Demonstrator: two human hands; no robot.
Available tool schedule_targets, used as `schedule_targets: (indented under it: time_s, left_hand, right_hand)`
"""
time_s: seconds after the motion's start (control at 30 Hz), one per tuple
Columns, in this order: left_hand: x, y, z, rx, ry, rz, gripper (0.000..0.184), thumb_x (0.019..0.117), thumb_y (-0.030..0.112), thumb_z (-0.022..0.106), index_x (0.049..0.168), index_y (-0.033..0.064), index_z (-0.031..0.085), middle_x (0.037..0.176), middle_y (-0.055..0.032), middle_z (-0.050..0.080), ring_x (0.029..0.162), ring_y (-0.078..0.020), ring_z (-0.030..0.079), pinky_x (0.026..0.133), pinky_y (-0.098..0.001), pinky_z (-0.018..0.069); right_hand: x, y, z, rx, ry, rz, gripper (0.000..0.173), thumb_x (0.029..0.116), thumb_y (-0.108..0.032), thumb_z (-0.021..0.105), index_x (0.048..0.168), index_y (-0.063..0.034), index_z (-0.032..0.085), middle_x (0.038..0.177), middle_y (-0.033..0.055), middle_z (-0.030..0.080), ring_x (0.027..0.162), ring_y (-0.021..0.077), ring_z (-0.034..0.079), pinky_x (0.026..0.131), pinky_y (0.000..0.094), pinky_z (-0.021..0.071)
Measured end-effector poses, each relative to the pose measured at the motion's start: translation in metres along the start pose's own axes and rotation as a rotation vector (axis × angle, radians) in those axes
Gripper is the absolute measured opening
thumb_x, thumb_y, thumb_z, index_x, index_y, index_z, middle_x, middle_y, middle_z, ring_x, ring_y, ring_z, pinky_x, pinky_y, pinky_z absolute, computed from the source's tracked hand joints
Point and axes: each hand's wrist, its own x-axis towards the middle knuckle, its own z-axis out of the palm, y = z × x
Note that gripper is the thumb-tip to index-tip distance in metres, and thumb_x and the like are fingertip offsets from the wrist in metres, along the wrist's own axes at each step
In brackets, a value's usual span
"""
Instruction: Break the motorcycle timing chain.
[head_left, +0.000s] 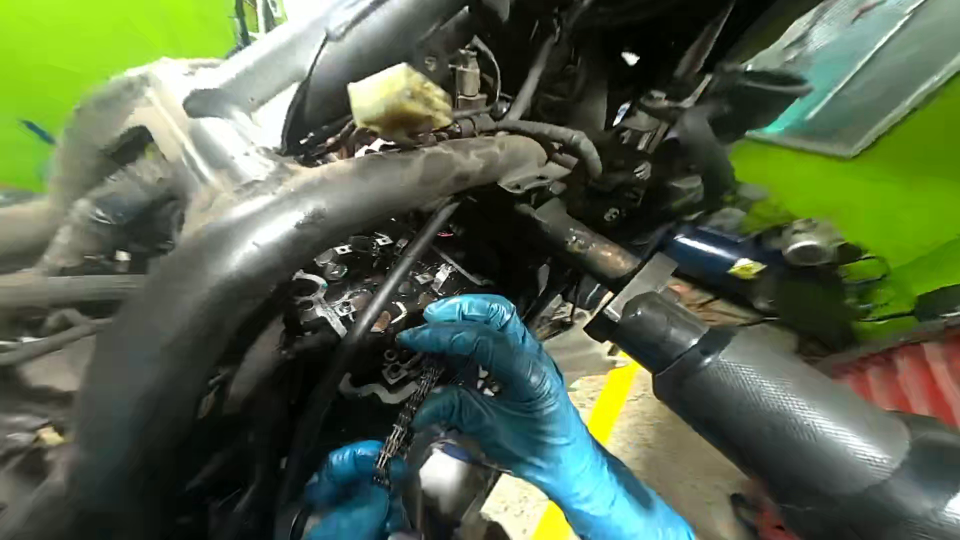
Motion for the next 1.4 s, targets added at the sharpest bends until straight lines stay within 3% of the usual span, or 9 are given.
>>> schedule_targets:
  time_s: [0.07,0.13,0.27,0.37,0.57,0.83,0.97,1.2,1.4]
  left_hand:
    - [-0.001,0.006,0.003,0.021,0.021,-0.014,0.025,0.0973,0.007,0.045,0.103,0.0136,0.068,0.082,0.0070,0.067,0.063,-0.0005,0.060,0.055,-0.0163,0.0494]
    - [-0.002,0.010,0.006,0.044,0.037,-0.038,0.026,0.0967,0.011,0.044,0.102,0.0154,0.068,0.079,0.0073,0.067,0.058,0.0000,0.058,0.050,-0.0160,0.0476]
    - [-0.001,0.010,0.015,0.124,0.160,-0.003,0.031,0.0955,0.014,0.038,0.089,0.0159,0.068,0.067,0.0062,0.062,0.047,-0.0008,0.051,0.040,-0.0161,0.0416]
    - [0.001,0.006,0.013,0.037,0.162,0.010,0.023,0.0913,0.017,0.047,0.084,0.0121,0.068,0.060,0.0031,0.056,0.042,-0.0034,0.050,0.037,-0.0184,0.0424]
    - [0.003,0.003,0.025,-0.015,0.193,0.090,0.029,0.0918,0.011,0.039,0.078,0.0078,0.064,0.057,0.0002,0.057,0.039,-0.0029,0.052,0.035,-0.0173,0.0432]
    - [0.000,0.002,0.033,0.043,0.246,0.075,0.030,0.0928,0.012,0.040,0.077,0.0117,0.066,0.058,0.0026,0.057,0.040,-0.0019,0.049,0.037,-0.0162,0.0415]
    - [0.001,-0.006,-0.017,-0.060,0.062,0.024,0.021,0.0953,0.021,0.055,0.095,0.0042,0.067,0.066,-0.0031,0.056,0.046,-0.0098,0.053,0.042,-0.0246,0.0466]
    - [0.002,-0.005,-0.018,-0.070,0.021,0.021,0.019,0.0928,0.023,0.060,0.093,0.0057,0.067,0.063,-0.0022,0.056,0.046,-0.0104,0.054,0.042,-0.0259,0.0477]
    - [0.002,-0.002,-0.021,-0.069,-0.010,0.004,0.020,0.0935,0.024,0.060,0.091,0.0061,0.070,0.066,-0.0025,0.058,0.048,-0.0110,0.054,0.044,-0.0265,0.0473]
  right_hand:
    - [0.006,0.007,-0.001,-0.006,-0.051,-0.086,0.017,0.0868,-0.020,0.080,0.099,-0.0093,0.080,0.109,0.0031,0.074,0.112,0.0109,0.064,0.099,0.0288,0.0502]
    - [0.013,0.013,-0.006,0.016,-0.116,-0.149,0.010,0.0886,-0.015,0.077,0.095,-0.0086,0.081,0.100,0.0007,0.077,0.104,0.0088,0.067,0.097,0.0287,0.0484]
    - [0.014,0.034,-0.009,0.133,-0.126,-0.270,0.010,0.0909,-0.006,0.072,0.098,-0.0056,0.079,0.099,0.0031,0.077,0.100,0.0106,0.068,0.097,0.0307,0.0487]
    - [-0.003,0.100,0.009,0.132,-0.098,-0.394,0.018,0.1004,-0.017,0.065,0.112,-0.0125,0.077,0.113,-0.0007,0.075,0.108,0.0112,0.068,0.098,0.0342,0.0539]
    - [-0.004,0.109,0.025,0.137,-0.093,-0.197,0.018,0.0996,-0.026,0.066,0.112,-0.0222,0.078,0.113,-0.0093,0.074,0.109,0.0067,0.065,0.100,0.0337,0.0507]
    - [-0.009,0.117,0.047,0.191,0.048,-0.242,0.018,0.0978,-0.023,0.070,0.112,-0.0179,0.078,0.112,-0.0053,0.075,0.106,0.0092,0.068,0.098,0.0340,0.0528]
    - [-0.013,0.123,0.053,0.203,0.008,-0.211,0.018,0.0981,-0.023,0.069,0.114,-0.0183,0.078,0.113,-0.0062,0.075,0.107,0.0078,0.068,0.099,0.0333,0.0526]
    - [-0.018,0.130,0.058,0.211,-0.033,-0.149,0.021,0.0974,-0.027,0.070,0.116,-0.0197,0.077,0.112,-0.0072,0.075,0.105,0.0067,0.066,0.097,0.0313,0.0512]
    - [-0.033,0.089,0.038,0.130,-0.060,-0.010,0.017,0.0939,-0.020,0.073,0.110,-0.0164,0.077,0.108,-0.0060,0.073,0.104,0.0067,0.063,0.094,0.0301,0.0515]
